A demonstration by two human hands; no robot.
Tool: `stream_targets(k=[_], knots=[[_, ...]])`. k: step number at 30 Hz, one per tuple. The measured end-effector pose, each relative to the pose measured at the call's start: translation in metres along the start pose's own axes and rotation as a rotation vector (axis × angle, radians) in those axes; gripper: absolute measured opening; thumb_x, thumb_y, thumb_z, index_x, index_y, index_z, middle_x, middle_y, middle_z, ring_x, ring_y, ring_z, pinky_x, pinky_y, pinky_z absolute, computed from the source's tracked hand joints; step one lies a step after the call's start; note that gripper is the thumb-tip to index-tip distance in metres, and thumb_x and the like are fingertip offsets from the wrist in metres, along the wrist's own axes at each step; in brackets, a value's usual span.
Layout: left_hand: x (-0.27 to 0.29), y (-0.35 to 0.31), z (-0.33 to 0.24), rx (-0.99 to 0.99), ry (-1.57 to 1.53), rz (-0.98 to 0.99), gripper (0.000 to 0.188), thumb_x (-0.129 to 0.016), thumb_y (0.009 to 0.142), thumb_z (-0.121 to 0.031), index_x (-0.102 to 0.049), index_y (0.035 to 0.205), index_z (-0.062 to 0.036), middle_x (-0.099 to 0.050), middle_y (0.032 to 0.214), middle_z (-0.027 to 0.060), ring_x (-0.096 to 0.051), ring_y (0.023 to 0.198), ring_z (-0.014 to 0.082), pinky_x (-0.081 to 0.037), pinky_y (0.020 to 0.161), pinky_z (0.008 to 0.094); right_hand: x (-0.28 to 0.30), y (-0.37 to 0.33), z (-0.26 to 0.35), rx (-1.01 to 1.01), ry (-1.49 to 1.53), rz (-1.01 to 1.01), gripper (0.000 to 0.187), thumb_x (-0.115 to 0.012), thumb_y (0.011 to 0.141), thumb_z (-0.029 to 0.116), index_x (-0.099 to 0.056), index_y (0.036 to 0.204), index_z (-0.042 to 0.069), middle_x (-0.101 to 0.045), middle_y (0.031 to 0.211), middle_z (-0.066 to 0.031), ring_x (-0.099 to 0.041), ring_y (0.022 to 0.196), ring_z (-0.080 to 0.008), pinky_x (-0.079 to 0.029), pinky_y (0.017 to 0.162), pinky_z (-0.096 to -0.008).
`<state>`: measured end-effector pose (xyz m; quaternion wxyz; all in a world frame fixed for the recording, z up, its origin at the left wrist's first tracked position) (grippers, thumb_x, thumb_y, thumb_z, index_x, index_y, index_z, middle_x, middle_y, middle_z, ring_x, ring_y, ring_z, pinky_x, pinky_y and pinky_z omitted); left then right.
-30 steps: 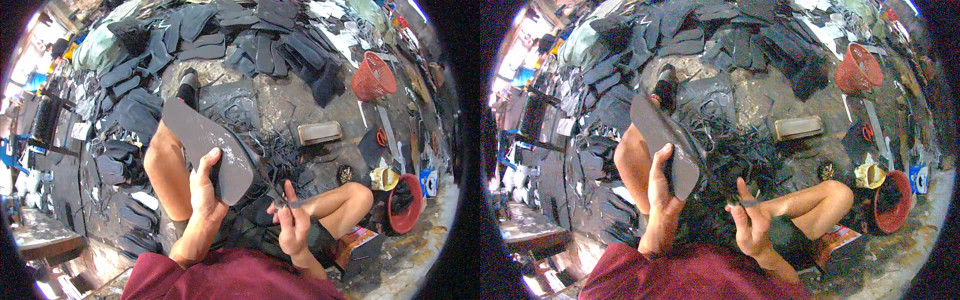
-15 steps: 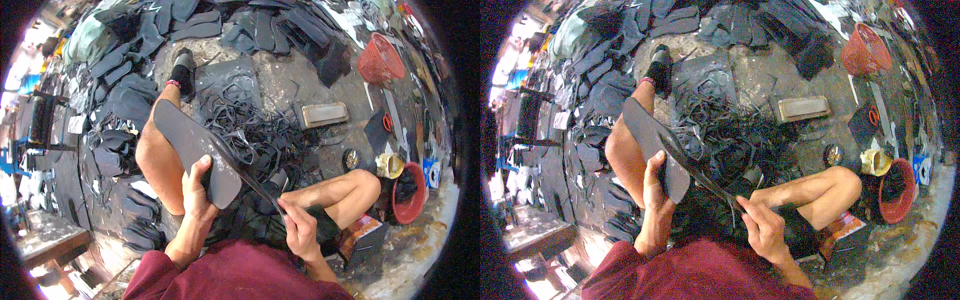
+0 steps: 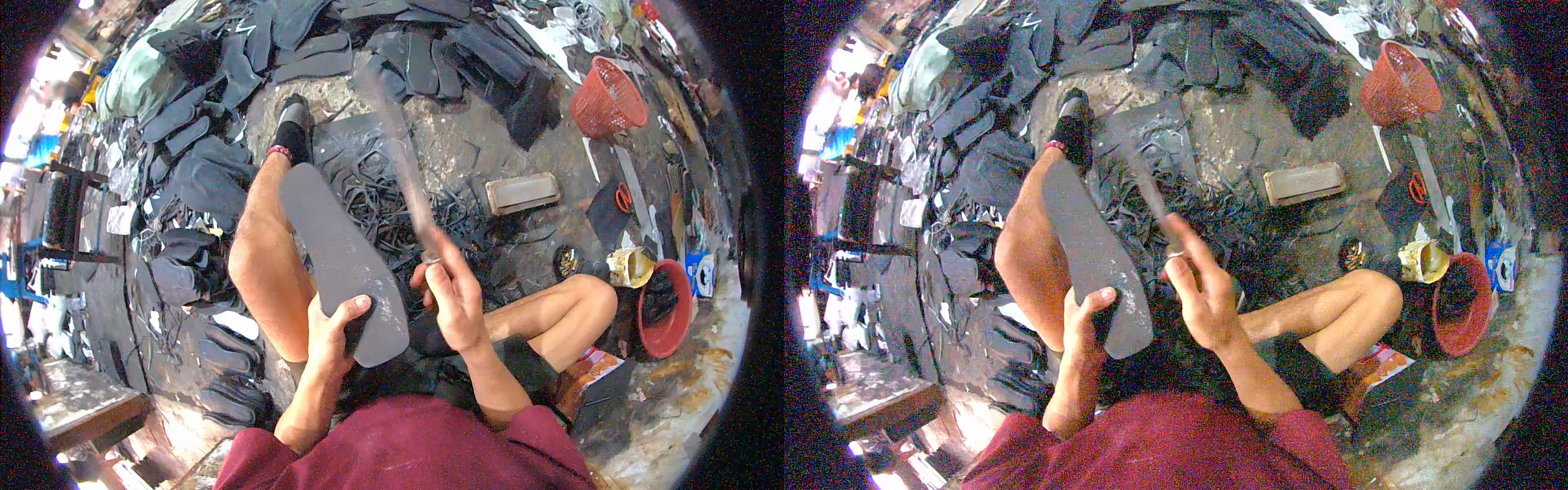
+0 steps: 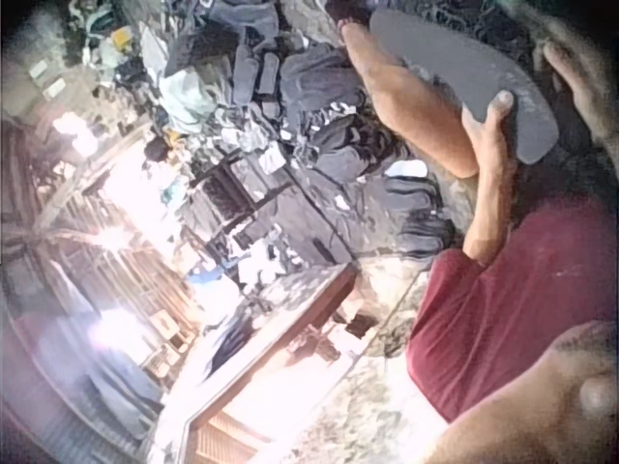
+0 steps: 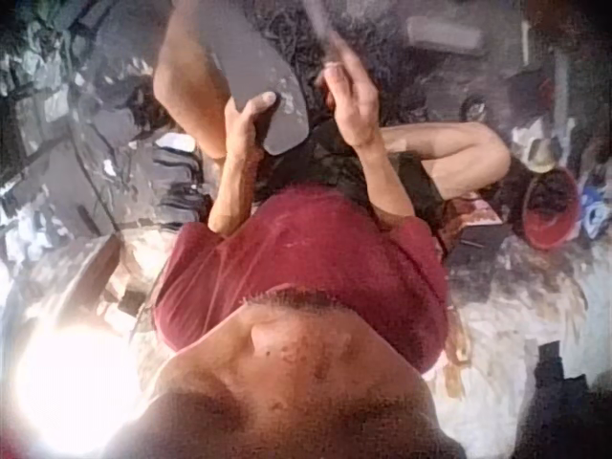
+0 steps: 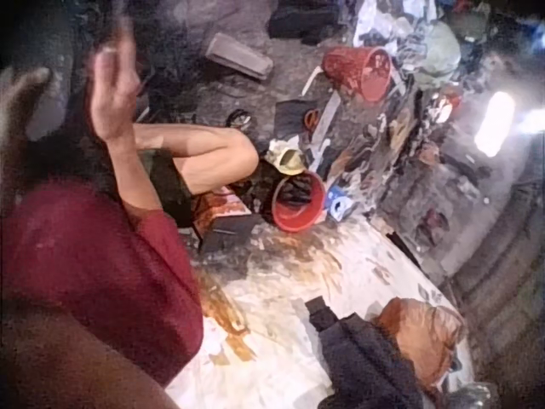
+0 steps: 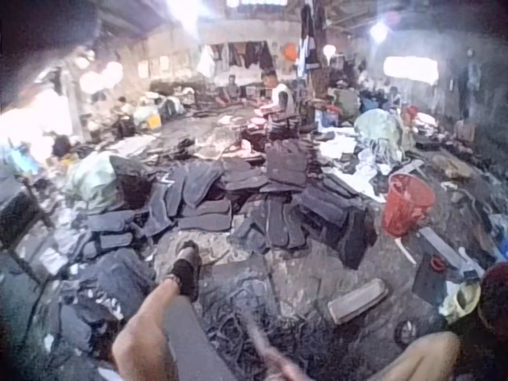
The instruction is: The person sits on the floor and uses a knife to cut black rubber sheets into smaller pieces. They repeatedly pick up sheets, slice them, and place the cut pieces aside.
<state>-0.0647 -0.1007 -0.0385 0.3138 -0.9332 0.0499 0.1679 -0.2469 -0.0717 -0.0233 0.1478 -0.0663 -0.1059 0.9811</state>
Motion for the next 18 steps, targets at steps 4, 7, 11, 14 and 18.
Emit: stream_targets(k=[4,7,11,14,18], knots=[[-0.019,0.017,0.033,0.155,-0.165,0.011,0.06,-0.049,0.099,-0.054,-0.06,0.123,-0.001,-0.065,0.108,0.0086,-0.063,0.097,0.0208,-0.047,0.097,0.0372,0.018,0.003,-0.006,0.144,-0.012,-0.021,0.078,-0.081,0.079,0.009,-0.041,0.145,0.004,-0.062,0.103,-0.0039,-0.059,0.085,-0.0145,-0.051,0.081,-0.0297],[0.007,0.057,0.051,0.287,0.516,0.02,0.061,-0.048,0.1,-0.051,-0.073,0.095,0.0049,-0.07,0.091,0.0104,-0.068,0.09,0.03,-0.051,0.082,0.0411,0.049,-0.006,0.01,-0.038,0.367,-0.175,0.074,-0.078,0.075,0.002,-0.044,0.141,0.004,-0.064,0.11,-0.0083,-0.064,0.099,-0.0203,-0.051,0.09,-0.0341],[0.014,0.05,0.062,-0.26,1.463,0.066,0.122,-0.084,0.07,-0.021,0.001,0.157,-0.0083,-0.021,0.16,0.0232,-0.06,0.106,0.0514,-0.056,0.084,0.0495,0.099,-0.015,0.006,-0.016,0.301,-0.176,0.082,-0.078,0.073,0.004,-0.041,0.147,0.004,-0.063,0.113,-0.0087,-0.064,0.097,-0.0206,-0.051,0.089,-0.0331],[-0.034,0.016,0.021,-0.766,1.305,0.101,0.112,-0.084,0.07,-0.021,-0.015,0.157,-0.0091,-0.023,0.16,0.0204,-0.051,0.126,0.0461,-0.049,0.1,0.0499,0.117,-0.031,-0.024,-0.125,0.076,-0.186,0.081,-0.08,0.072,0.008,-0.046,0.144,0.001,-0.062,0.115,-0.0084,-0.063,0.097,-0.0199,-0.048,0.092,-0.0322],[-0.068,-0.01,0.02,-1.351,1.424,0.604,0.049,-0.055,0.094,-0.035,-0.057,0.135,-0.0087,-0.05,0.147,0.0099,-0.046,0.137,0.0314,-0.028,0.117,0.0542,0.073,-0.038,-0.032,-0.307,0.646,-0.077,0.058,-0.072,0.087,0.022,-0.052,0.138,0.001,-0.064,0.114,-0.0094,-0.064,0.089,-0.0199,-0.051,0.085,-0.0312]])
Point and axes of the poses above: each hand's wrist, its own y-axis towards the middle knuckle, its own x-axis out of the back of the hand, z = x × y, the point moved 6 cm from there along y, towards the middle knuckle
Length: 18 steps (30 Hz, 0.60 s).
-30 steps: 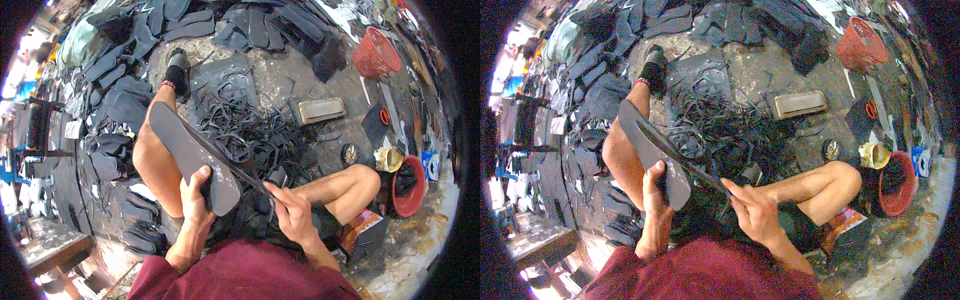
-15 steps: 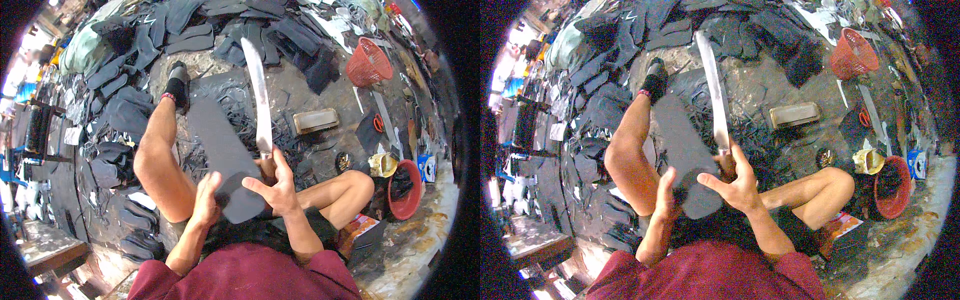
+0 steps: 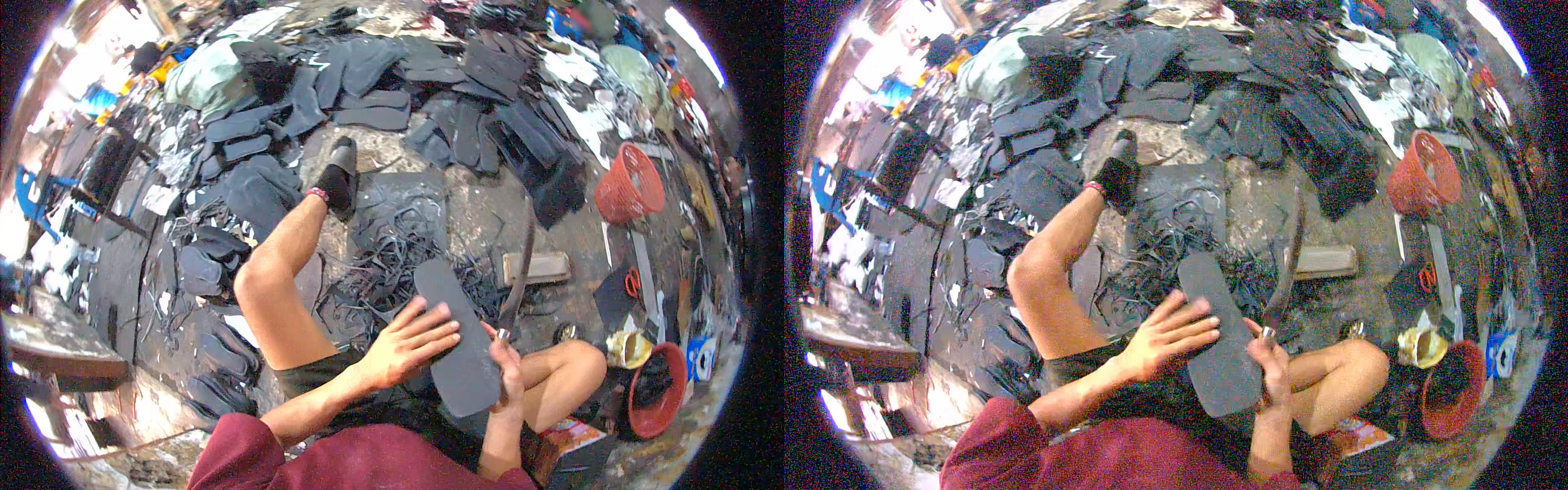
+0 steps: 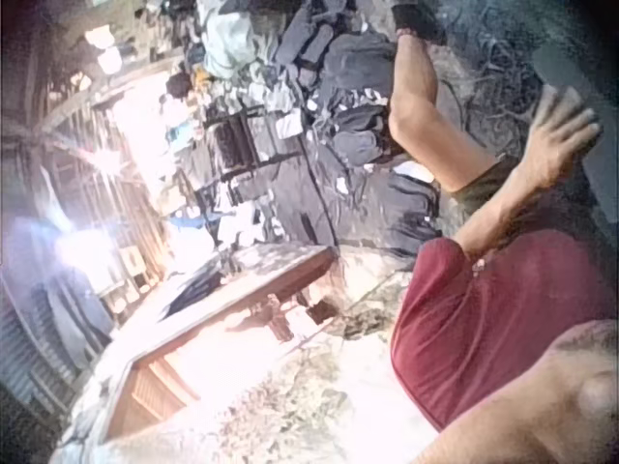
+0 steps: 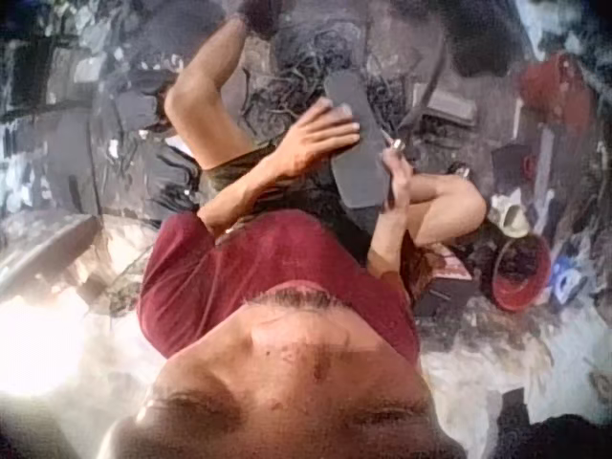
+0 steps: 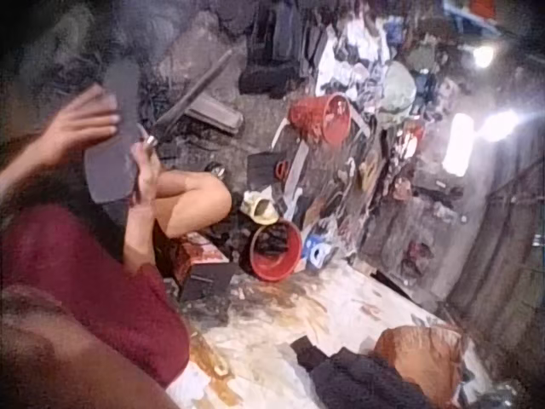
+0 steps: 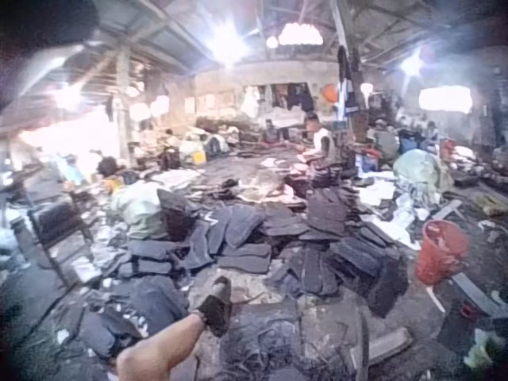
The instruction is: The person sits on the floor and uses a knife to cut black rubber sheets into smaller pieces. They repeatedly pick up sheets, slice them, and place the cut pieces aside.
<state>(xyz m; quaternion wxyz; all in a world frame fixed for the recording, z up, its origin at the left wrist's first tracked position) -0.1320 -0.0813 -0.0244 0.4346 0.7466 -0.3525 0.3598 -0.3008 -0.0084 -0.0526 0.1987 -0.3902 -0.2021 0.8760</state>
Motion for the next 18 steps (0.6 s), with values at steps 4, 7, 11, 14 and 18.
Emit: stream_targets(k=[4,7,11,14,18], knots=[[0.022,0.003,0.011,0.54,-0.713,-0.408,0.044,-0.065,0.092,-0.005,-0.054,0.134,-0.0021,-0.061,0.129,0.0141,-0.062,0.115,0.0217,-0.049,0.097,0.0357,0.019,0.011,-0.014,0.096,-0.166,-0.143,0.043,-0.06,0.098,0.026,-0.054,0.133,0.002,-0.066,0.106,-0.0103,-0.063,0.066,-0.0174,-0.053,0.058,-0.0301],[0.033,0.018,0.046,0.832,-1.128,-0.745,0.044,-0.058,0.1,-0.013,-0.043,0.139,0.0001,-0.061,0.125,0.0083,-0.056,0.114,0.0147,-0.043,0.101,0.0324,0.015,0.018,-0.014,0.145,-0.158,-0.127,0.039,-0.06,0.098,0.021,-0.052,0.131,0.002,-0.066,0.096,-0.0115,-0.057,0.047,-0.0159,-0.044,0.04,-0.0291],[0.043,-0.007,0.072,0.886,-1.315,-0.769,0.044,-0.058,0.101,-0.016,-0.045,0.139,-0.0019,-0.061,0.126,0.0081,-0.056,0.113,0.0154,-0.042,0.102,0.0316,0.016,0.02,-0.02,0.108,-0.142,-0.13,0.037,-0.06,0.097,0.018,-0.051,0.129,0.002,-0.065,0.087,-0.0117,-0.057,0.047,-0.0165,-0.045,0.041,-0.0286],[0.043,-0.019,0.074,0.942,-1.441,-0.775,0.053,-0.066,0.095,-0.015,-0.042,0.142,-0.0049,-0.061,0.127,0.01,-0.056,0.114,0.0144,-0.045,0.099,0.031,0.017,0.017,-0.019,0.113,-0.125,-0.183,0.039,-0.06,0.097,0.018,-0.05,0.131,0.002,-0.064,0.084,-0.0103,-0.055,0.046,-0.0168,-0.045,0.04,-0.0298],[0.053,-0.032,0.068,0.915,-1.459,-0.282,0.078,-0.078,0.082,-0.008,-0.035,0.148,-0.0046,-0.062,0.129,0.0096,-0.062,0.102,0.0111,-0.049,0.079,0.0237,0.014,0.0,0.004,0.197,-0.051,-0.118,0.044,-0.059,0.096,0.023,-0.048,0.134,0.005,-0.061,0.081,-0.0075,-0.055,0.049,-0.0169,-0.046,0.04,-0.0303]])
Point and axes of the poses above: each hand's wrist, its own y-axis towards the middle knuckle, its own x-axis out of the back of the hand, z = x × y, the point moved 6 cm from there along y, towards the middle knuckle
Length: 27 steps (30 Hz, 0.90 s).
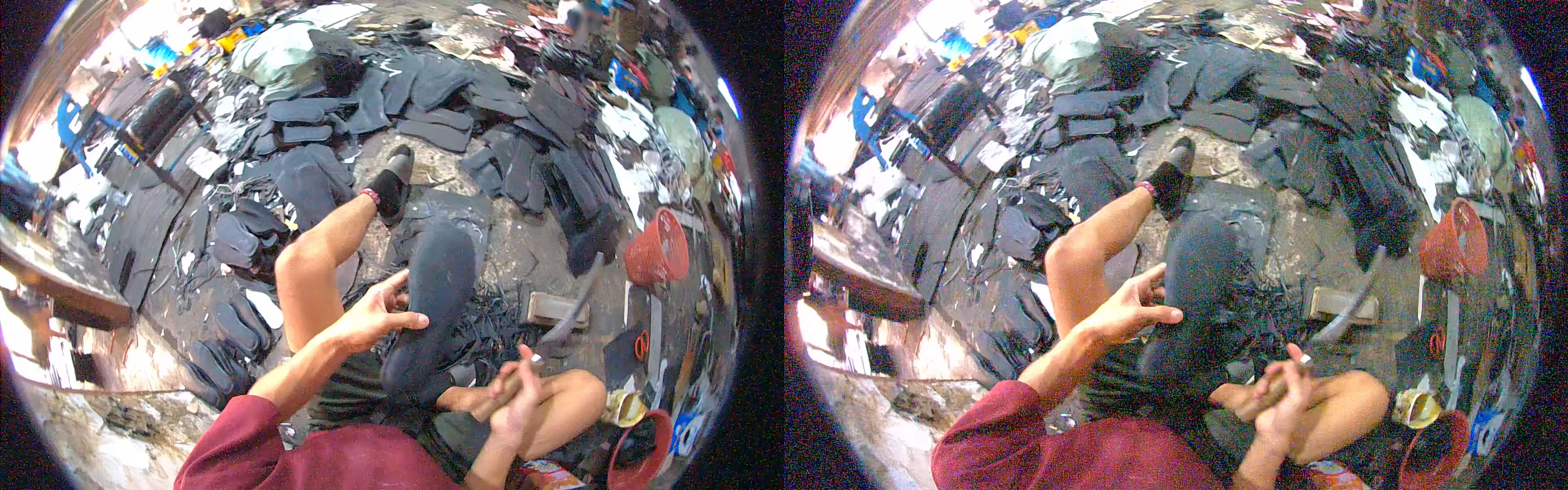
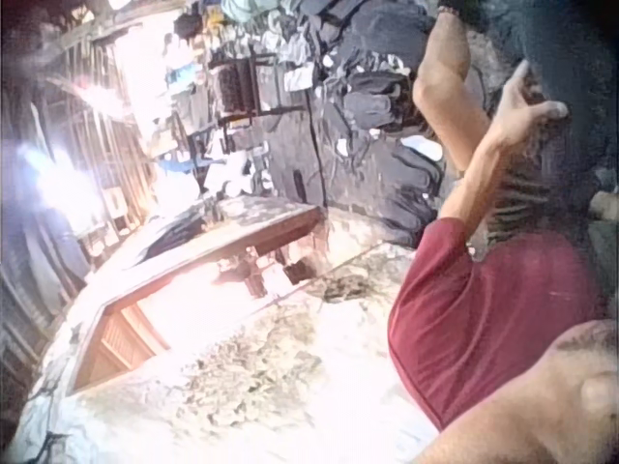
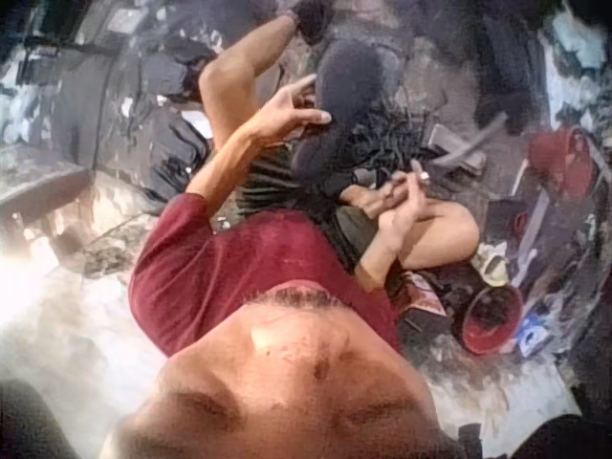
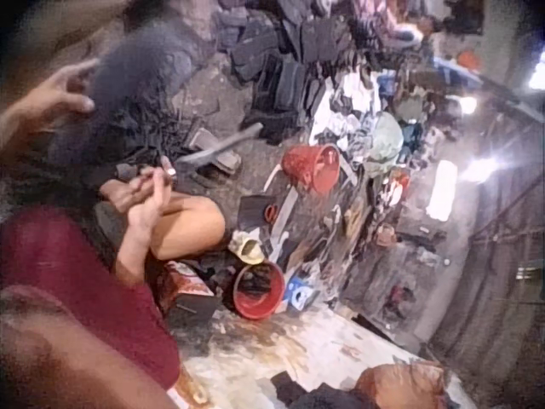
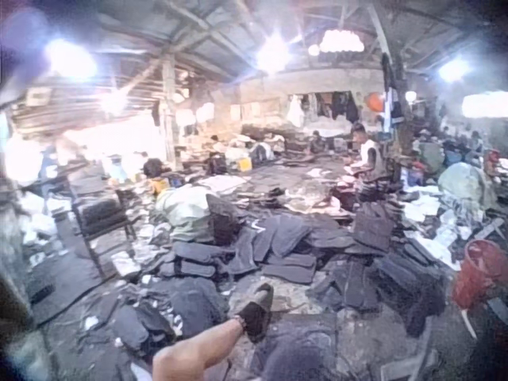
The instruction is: The person sits on the floor and uses a knife to cut black rubber sheets into smaller pieces. They repeatedly pick up sheets, slice them, and place the cut pieces aside.
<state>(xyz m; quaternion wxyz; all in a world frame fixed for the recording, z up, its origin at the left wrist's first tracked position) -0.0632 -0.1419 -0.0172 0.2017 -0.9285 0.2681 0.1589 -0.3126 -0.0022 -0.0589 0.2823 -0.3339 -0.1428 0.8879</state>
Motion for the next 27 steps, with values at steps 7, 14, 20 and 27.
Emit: stream_targets(k=[7,14,20,27], knots=[[0.16,0.066,-0.16,-0.286,0.164,-0.443,0.026,-0.076,0.081,-0.022,-0.068,0.099,-0.0055,-0.055,0.066,-0.0004,-0.045,0.049,0.0084,-0.036,0.044,0.0264,0.034,-0.051,0.133,0.439,-0.016,-0.111,0.049,-0.054,0.098,0.031,-0.045,0.143,0.015,-0.053,0.082,0.0015,-0.05,0.057,-0.0097,-0.045,0.044,-0.0259],[0.408,0.037,-0.242,-0.578,-0.576,-1.181,0.07,-0.067,0.088,-0.035,-0.036,0.14,0.0007,-0.052,0.129,0.0243,-0.058,0.114,0.0465,-0.053,0.09,0.0572,0.024,-0.114,0.168,0.555,0.026,0.017,0.05,-0.055,0.099,0.031,-0.045,0.138,0.001,-0.058,0.088,-0.0079,-0.049,0.061,-0.0147,-0.04,0.049,-0.0266],[0.375,0.039,-0.17,-0.258,-0.241,-1.058,0.028,-0.065,0.089,-0.017,-0.061,0.114,-0.005,-0.065,0.111,0.011,-0.068,0.092,0.029,-0.061,0.076,0.0421,0.092,-0.098,0.164,0.539,-0.021,-0.482,0.049,-0.059,0.096,0.033,-0.049,0.142,0.016,-0.051,0.082,0.0016,-0.045,0.059,-0.0087,-0.037,0.049,-0.0228],[0.309,0.052,-0.192,-0.214,0.46,-0.948,0.036,-0.068,0.087,-0.015,-0.064,0.122,-0.0066,-0.07,0.104,0.0076,-0.066,0.084,0.0163,-0.055,0.069,0.0312,0.09,0.018,0.084,0.412,-0.373,-0.645,0.042,-0.056,0.094,0.03,-0.057,0.134,0.018,-0.053,0.101,-0.0045,-0.049,0.09,-0.017,-0.042,0.076,-0.0315]])
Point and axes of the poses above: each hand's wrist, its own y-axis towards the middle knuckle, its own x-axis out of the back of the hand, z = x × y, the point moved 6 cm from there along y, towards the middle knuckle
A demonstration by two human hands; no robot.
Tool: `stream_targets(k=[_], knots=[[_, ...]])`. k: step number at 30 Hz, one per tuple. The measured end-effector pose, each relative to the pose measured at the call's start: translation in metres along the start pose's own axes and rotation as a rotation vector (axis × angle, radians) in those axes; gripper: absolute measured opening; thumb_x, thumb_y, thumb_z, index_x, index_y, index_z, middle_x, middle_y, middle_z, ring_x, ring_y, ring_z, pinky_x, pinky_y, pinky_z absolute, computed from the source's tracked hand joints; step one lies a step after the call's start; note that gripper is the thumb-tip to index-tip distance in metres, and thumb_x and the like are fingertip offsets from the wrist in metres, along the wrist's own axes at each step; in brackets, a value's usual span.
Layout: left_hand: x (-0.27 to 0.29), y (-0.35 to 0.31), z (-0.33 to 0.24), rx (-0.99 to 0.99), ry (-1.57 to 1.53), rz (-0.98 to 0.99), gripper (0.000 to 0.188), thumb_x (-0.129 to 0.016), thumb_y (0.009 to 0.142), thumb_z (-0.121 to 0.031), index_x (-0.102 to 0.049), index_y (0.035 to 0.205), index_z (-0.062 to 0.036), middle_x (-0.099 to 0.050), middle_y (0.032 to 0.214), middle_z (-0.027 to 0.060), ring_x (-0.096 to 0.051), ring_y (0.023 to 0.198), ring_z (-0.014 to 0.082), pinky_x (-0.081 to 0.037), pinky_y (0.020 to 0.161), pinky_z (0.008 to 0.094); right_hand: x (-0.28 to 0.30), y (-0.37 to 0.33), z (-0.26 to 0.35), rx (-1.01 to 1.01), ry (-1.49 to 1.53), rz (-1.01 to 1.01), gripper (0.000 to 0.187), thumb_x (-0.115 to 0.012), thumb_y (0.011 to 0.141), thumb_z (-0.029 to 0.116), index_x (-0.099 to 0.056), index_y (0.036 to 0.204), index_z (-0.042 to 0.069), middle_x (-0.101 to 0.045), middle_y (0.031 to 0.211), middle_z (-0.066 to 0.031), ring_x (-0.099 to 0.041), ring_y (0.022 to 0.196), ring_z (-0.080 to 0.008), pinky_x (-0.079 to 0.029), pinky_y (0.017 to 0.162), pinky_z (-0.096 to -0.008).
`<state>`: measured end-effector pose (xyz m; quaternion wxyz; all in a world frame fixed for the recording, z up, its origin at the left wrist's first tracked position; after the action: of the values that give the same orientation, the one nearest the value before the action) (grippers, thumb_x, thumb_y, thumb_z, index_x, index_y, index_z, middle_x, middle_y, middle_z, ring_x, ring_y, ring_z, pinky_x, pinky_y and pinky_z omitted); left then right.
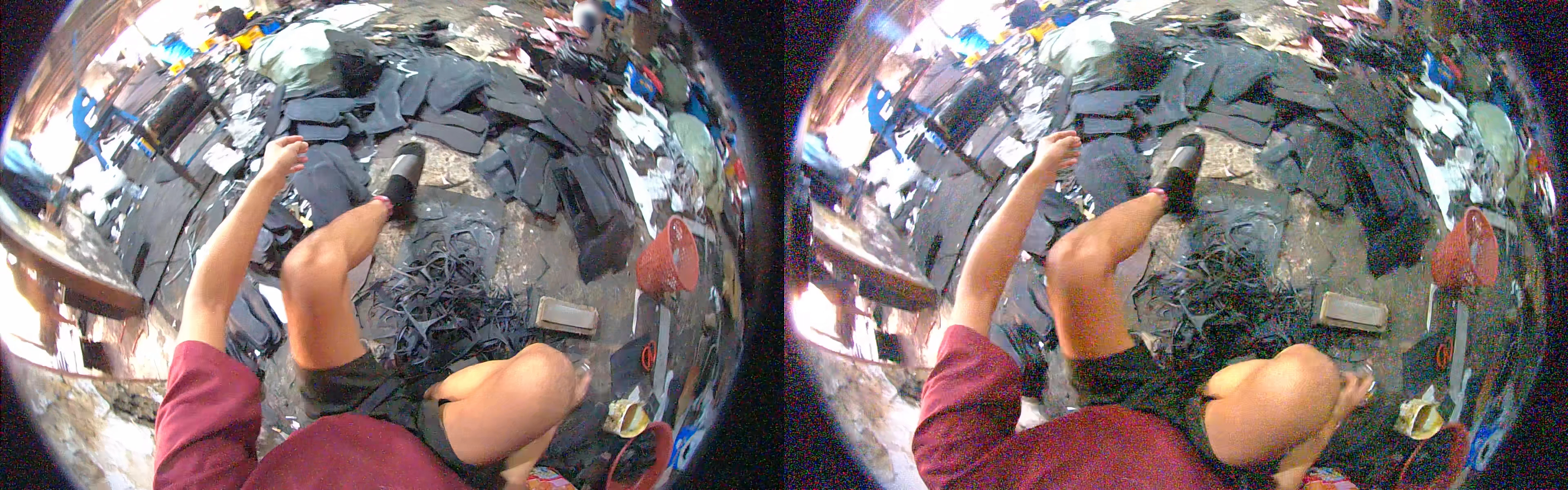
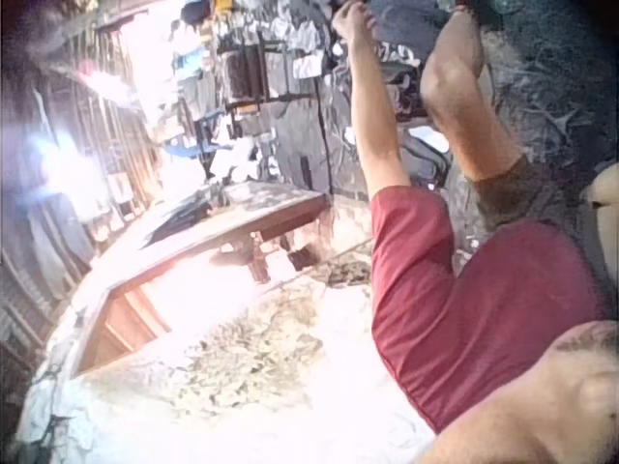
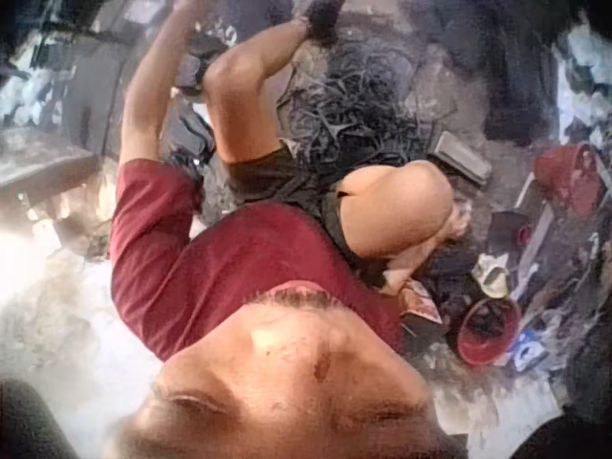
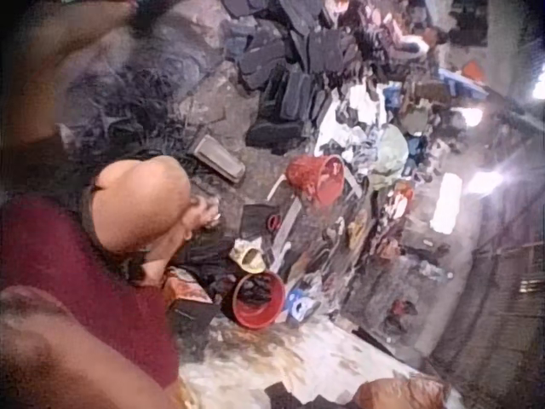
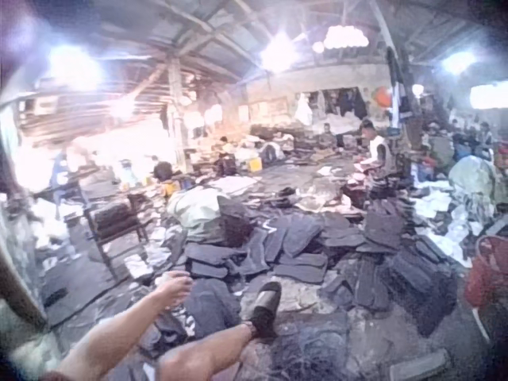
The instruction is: The person sits on the floor and uses a knife to cut black rubber sheets into smaller pieces. They repeatedly pick up sheets, slice them, and place the cut pieces aside.
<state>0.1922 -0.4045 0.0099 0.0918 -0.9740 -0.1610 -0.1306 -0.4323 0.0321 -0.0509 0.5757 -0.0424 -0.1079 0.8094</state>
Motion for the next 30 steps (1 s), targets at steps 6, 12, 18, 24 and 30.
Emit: stream_targets(k=[6,12,18,24,30], knots=[[-0.134,0.059,-0.007,-0.19,0.327,0.28,0.038,-0.073,0.084,-0.02,-0.068,0.119,-0.0068,-0.072,0.103,0.0082,-0.067,0.083,0.0136,-0.054,0.072,0.0293,-0.101,-0.038,-0.044,0.017,-0.153,-0.099,0.038,-0.045,0.098,0.024,-0.057,0.128,0.005,-0.06,0.129,-0.0174,-0.052,0.127,-0.0299,-0.045,0.105,-0.0419],[-0.251,0.142,0.048,-0.471,0.688,0.5,0.041,-0.075,0.081,-0.022,-0.068,0.117,-0.0035,-0.073,0.109,0.0137,-0.07,0.098,0.0234,-0.055,0.086,0.0345,-0.041,0.066,-0.159,0.592,-1.178,-0.04,0.066,-0.071,0.086,0.035,-0.05,0.141,0.008,-0.061,0.117,-0.0228,-0.058,0.107,-0.0429,-0.048,0.09,-0.0534],[-0.296,0.226,0.077,-0.512,0.752,0.505,0.041,-0.074,0.08,-0.024,-0.069,0.116,-0.0054,-0.069,0.117,0.0184,-0.065,0.109,0.0358,-0.051,0.095,0.0412,-0.216,0.169,-0.012,0.764,-0.975,0.34,0.038,-0.062,0.091,0.007,-0.059,0.129,0.001,-0.063,0.116,-0.0165,-0.06,0.107,-0.0331,-0.045,0.096,-0.0428],[-0.342,0.344,0.067,-0.543,0.664,0.196,0.046,-0.074,0.08,-0.027,-0.066,0.119,-0.004,-0.067,0.117,0.021,-0.063,0.112,0.0375,-0.048,0.098,0.0409,-0.523,0.2,0.003,0.817,-0.838,0.891,0.027,-0.065,0.089,0.008,-0.068,0.116,0.008,-0.068,0.094,-0.01,-0.068,0.089,-0.0235,-0.051,0.082,-0.0331],[-0.409,0.465,0.045,-0.436,0.44,0.014,0.073,-0.065,0.089,-0.046,-0.05,0.136,0.0069,-0.054,0.135,0.0292,-0.05,0.13,0.0399,-0.038,0.11,0.0412,-0.769,0.163,-0.093,0.323,-0.48,0.994,0.043,-0.07,0.087,0.018,-0.063,0.129,0.008,-0.072,0.104,-0.0134,-0.068,0.085,-0.0205,-0.054,0.078,-0.0334]])
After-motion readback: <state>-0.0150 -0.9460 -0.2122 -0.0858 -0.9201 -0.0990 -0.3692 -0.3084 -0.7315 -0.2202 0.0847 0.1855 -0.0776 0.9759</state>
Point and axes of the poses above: each hand's wrist, its own y-axis towards the middle knuckle, its own x-axis out of the back of the hand, z = x × y, the point moved 6 cm from there along y, towards the middle knuckle
